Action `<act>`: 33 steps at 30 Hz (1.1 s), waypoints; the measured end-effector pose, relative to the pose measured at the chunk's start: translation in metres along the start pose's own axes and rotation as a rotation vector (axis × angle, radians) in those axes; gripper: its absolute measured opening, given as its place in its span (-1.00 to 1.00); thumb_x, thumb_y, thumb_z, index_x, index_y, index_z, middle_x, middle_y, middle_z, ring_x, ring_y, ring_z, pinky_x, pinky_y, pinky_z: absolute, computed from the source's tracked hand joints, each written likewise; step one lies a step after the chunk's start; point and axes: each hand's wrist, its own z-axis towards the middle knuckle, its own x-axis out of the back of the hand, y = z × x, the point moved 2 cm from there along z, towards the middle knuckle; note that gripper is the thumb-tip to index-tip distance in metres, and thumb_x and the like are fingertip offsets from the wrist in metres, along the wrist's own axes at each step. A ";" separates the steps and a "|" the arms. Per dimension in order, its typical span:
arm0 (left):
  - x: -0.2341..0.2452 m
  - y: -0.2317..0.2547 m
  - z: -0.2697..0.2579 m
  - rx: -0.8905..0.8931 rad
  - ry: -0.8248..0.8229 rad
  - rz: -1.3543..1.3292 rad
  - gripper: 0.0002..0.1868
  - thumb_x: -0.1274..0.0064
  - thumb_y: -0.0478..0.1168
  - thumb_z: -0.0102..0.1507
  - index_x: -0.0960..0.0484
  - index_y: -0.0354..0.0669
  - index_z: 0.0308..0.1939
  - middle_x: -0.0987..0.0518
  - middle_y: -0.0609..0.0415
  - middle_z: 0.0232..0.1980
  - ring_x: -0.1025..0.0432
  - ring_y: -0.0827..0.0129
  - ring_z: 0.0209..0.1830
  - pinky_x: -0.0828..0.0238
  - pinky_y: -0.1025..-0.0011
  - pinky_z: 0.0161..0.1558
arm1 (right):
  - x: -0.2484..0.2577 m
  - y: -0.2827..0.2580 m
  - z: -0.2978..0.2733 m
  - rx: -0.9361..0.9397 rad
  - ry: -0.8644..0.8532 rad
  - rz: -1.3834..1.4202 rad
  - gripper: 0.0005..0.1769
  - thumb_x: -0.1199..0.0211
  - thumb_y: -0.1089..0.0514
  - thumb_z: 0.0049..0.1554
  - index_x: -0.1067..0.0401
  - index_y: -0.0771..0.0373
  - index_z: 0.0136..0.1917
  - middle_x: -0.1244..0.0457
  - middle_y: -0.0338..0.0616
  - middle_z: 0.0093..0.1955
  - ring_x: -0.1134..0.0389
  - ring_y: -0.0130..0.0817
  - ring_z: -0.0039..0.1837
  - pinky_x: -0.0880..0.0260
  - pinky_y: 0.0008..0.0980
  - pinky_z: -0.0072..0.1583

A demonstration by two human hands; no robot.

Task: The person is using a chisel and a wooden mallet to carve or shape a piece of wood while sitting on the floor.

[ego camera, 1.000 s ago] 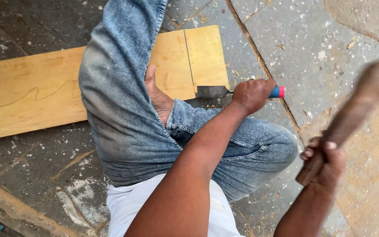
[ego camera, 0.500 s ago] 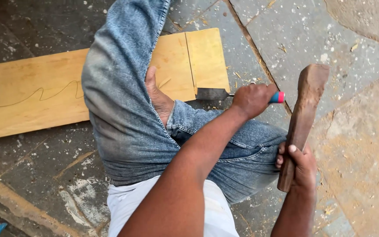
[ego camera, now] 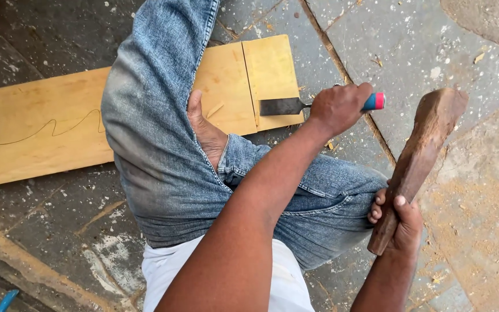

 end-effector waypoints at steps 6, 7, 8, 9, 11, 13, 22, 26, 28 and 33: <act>-0.008 -0.006 0.000 0.009 -0.022 -0.011 -0.63 -0.24 0.06 0.17 -0.46 -0.03 -0.18 -0.64 0.02 -0.39 -0.63 0.09 -0.41 -0.54 0.06 -0.45 | 0.017 -0.041 0.000 0.163 0.122 -0.184 -0.42 -0.27 0.07 0.18 -0.23 0.42 0.35 -0.25 -0.05 -0.16 -0.28 -0.35 -0.21 -0.35 -0.36 -0.18; -0.007 -0.004 -0.007 0.012 -0.029 -0.014 -0.63 -0.24 0.06 0.17 -0.46 -0.03 -0.18 -0.64 0.02 -0.39 -0.63 0.09 -0.41 -0.54 0.06 -0.45 | 0.034 -0.055 -0.003 0.158 0.127 -0.185 -0.42 -0.27 0.07 0.18 -0.23 0.42 0.35 -0.25 -0.05 -0.16 -0.28 -0.35 -0.21 -0.35 -0.36 -0.18; -0.004 -0.004 -0.007 -0.007 -0.002 -0.027 -0.62 -0.24 0.06 0.16 -0.46 -0.03 -0.18 -0.64 0.02 -0.38 -0.62 0.07 -0.40 -0.53 0.04 -0.44 | 0.051 -0.070 -0.002 0.221 0.181 -0.109 -0.52 -0.27 0.06 0.22 -0.30 0.44 0.24 -0.26 -0.02 -0.15 -0.28 -0.34 -0.21 -0.37 -0.35 -0.14; 0.000 -0.003 -0.008 -0.026 0.025 -0.040 -0.62 -0.25 0.05 0.14 -0.46 -0.02 -0.17 -0.65 0.02 -0.37 -0.62 0.05 -0.39 -0.52 0.02 -0.42 | 0.067 -0.086 -0.001 0.285 0.233 -0.031 -0.59 -0.27 0.05 0.25 -0.36 0.47 0.14 -0.27 0.01 -0.14 -0.28 -0.33 -0.21 -0.39 -0.35 -0.09; 0.008 -0.003 0.005 -0.040 0.039 -0.045 -0.61 -0.26 0.05 0.13 -0.46 -0.03 -0.17 -0.65 0.01 -0.37 -0.61 0.02 -0.38 -0.51 0.00 -0.42 | 0.069 -0.105 0.025 0.392 0.313 0.004 -0.61 -0.31 0.06 0.27 -0.37 0.46 0.13 -0.25 -0.01 -0.14 -0.25 -0.33 -0.21 -0.34 -0.35 -0.10; 0.009 -0.002 0.000 -0.014 0.030 -0.067 -0.60 -0.26 0.05 0.12 -0.47 -0.04 -0.17 -0.65 0.00 -0.36 -0.61 -0.01 -0.37 -0.50 -0.02 -0.42 | 0.119 -0.095 0.071 0.463 0.402 0.015 -0.62 -0.35 0.07 0.30 -0.38 0.45 0.13 -0.22 -0.04 -0.14 -0.23 -0.34 -0.20 -0.29 -0.36 -0.11; 0.002 -0.011 -0.005 0.007 -0.021 -0.003 -0.85 -0.16 -0.15 0.27 -0.51 0.01 -0.18 -0.64 0.05 -0.36 -0.63 0.10 -0.34 -0.53 0.02 -0.38 | -0.043 -0.057 0.049 0.054 0.003 -0.451 0.09 -0.28 0.28 0.06 0.09 -0.11 0.74 -0.29 -0.07 -0.11 -0.32 -0.33 -0.28 -0.40 -0.31 -0.28; 0.005 -0.008 -0.004 0.033 -0.064 -0.025 -0.84 -0.15 -0.14 0.24 -0.51 -0.02 -0.19 -0.64 0.04 -0.38 -0.62 0.12 -0.38 -0.53 0.04 -0.41 | 0.017 -0.088 0.056 0.303 0.205 -0.169 -0.69 -0.25 0.24 0.28 -0.27 0.33 0.23 -0.30 -0.08 -0.14 -0.35 -0.27 -0.23 -0.47 -0.24 -0.17; 0.005 -0.006 -0.006 0.044 -0.075 -0.032 -0.85 -0.14 -0.14 0.25 -0.50 -0.03 -0.18 -0.64 0.03 -0.38 -0.62 0.12 -0.39 -0.53 0.04 -0.42 | 0.028 -0.074 0.064 0.381 0.236 -0.033 -0.76 -0.26 0.19 0.39 -0.29 0.39 0.01 -0.28 -0.03 -0.19 -0.35 -0.24 -0.24 -0.47 -0.21 -0.15; -0.009 -0.018 -0.005 0.021 -0.055 0.006 -0.88 -0.13 -0.22 0.23 -0.54 0.01 -0.18 -0.66 0.03 -0.36 -0.62 0.11 -0.38 -0.54 0.04 -0.42 | -0.071 -0.029 0.047 -0.062 -0.024 -0.516 -0.01 -0.25 0.31 0.03 -0.03 -0.31 0.61 -0.29 -0.20 -0.20 -0.29 -0.35 -0.30 -0.41 -0.30 -0.30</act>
